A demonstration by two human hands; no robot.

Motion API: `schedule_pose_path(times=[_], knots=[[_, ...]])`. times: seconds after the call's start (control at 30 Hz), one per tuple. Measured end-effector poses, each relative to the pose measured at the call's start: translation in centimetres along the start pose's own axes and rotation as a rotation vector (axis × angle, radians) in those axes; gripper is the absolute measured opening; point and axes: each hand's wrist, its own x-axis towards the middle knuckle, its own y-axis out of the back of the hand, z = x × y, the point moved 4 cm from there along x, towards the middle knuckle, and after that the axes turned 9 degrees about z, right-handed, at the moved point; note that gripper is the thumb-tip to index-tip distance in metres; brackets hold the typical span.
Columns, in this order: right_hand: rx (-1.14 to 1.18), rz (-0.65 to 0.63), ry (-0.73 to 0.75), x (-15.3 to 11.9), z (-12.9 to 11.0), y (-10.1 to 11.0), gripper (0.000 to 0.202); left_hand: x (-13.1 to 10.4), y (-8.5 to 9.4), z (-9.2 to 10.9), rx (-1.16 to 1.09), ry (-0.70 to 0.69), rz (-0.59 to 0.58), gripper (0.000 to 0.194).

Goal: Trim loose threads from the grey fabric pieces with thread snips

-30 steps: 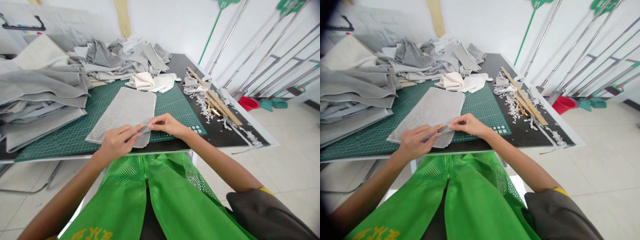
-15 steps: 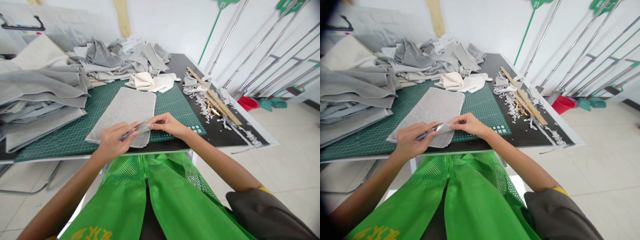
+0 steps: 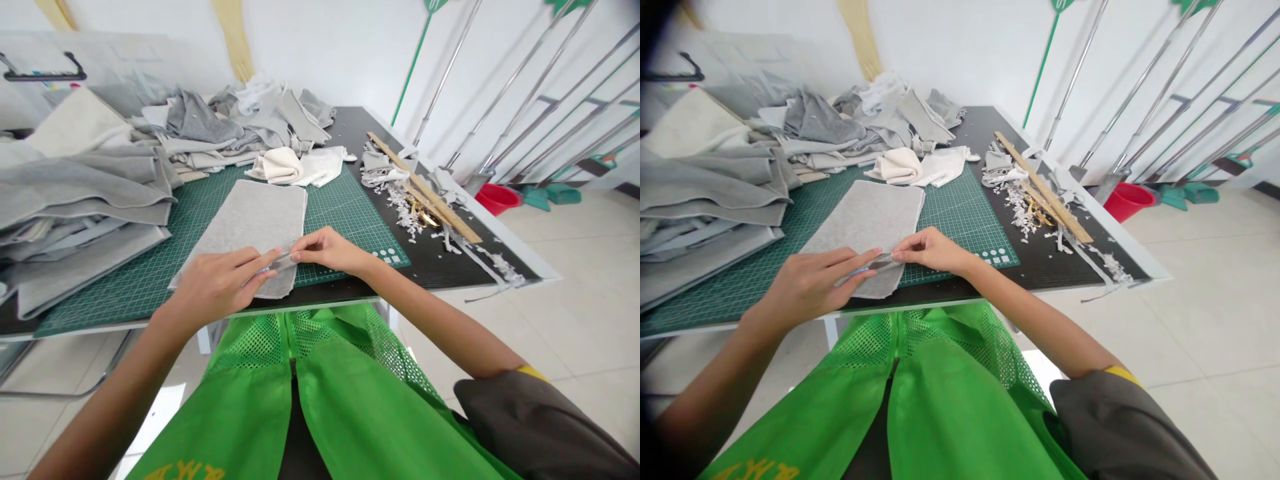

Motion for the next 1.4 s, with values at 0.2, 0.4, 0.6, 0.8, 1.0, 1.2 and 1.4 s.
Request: schedule_pose_path(times=[0.2,0.4,0.6,0.8,1.0,1.2,1.4], knots=[[-0.052,-0.068,0.035,0.1,0.2,0.0,0.015,-0.1,-0.7,-0.2,0.014,-0.017,-0.018,0.041],[-0.108,-0.136,0.05,0.1,0.1,0.0,0.017,0.3,-0.8,-0.4,0.002,-0.093,0.007,0.038],[-0.138,-0.159,0.037,0.2,0.3,0.2,0.016,-0.4,-1.6,-0.9,-0.046,-0.13,-0.01,0.045],[-0.145,-0.151,0.062,0.3,0.4,0.2,0.015,-1.0,-1.8,-1.1,-0.04,-0.143,0.006,0.046],[-0.177,-0.152,0.063,0.3,0.5,0.3,0.02,-1.7,-2.2,-1.3,-0.085,-0.076,0.049,0.044],[-0.231,-0.132,0.129,-0.1,0.0,-0.3,0.025,-2.3,-2.8,-1.7,-0.134,0.01,0.053,0.041],[-0.222,-0.093,0.083,-0.6,-0.7,0.2,0.038,-2.7,-3.0,-2.0,-0.138,0.029,0.095,0.047]])
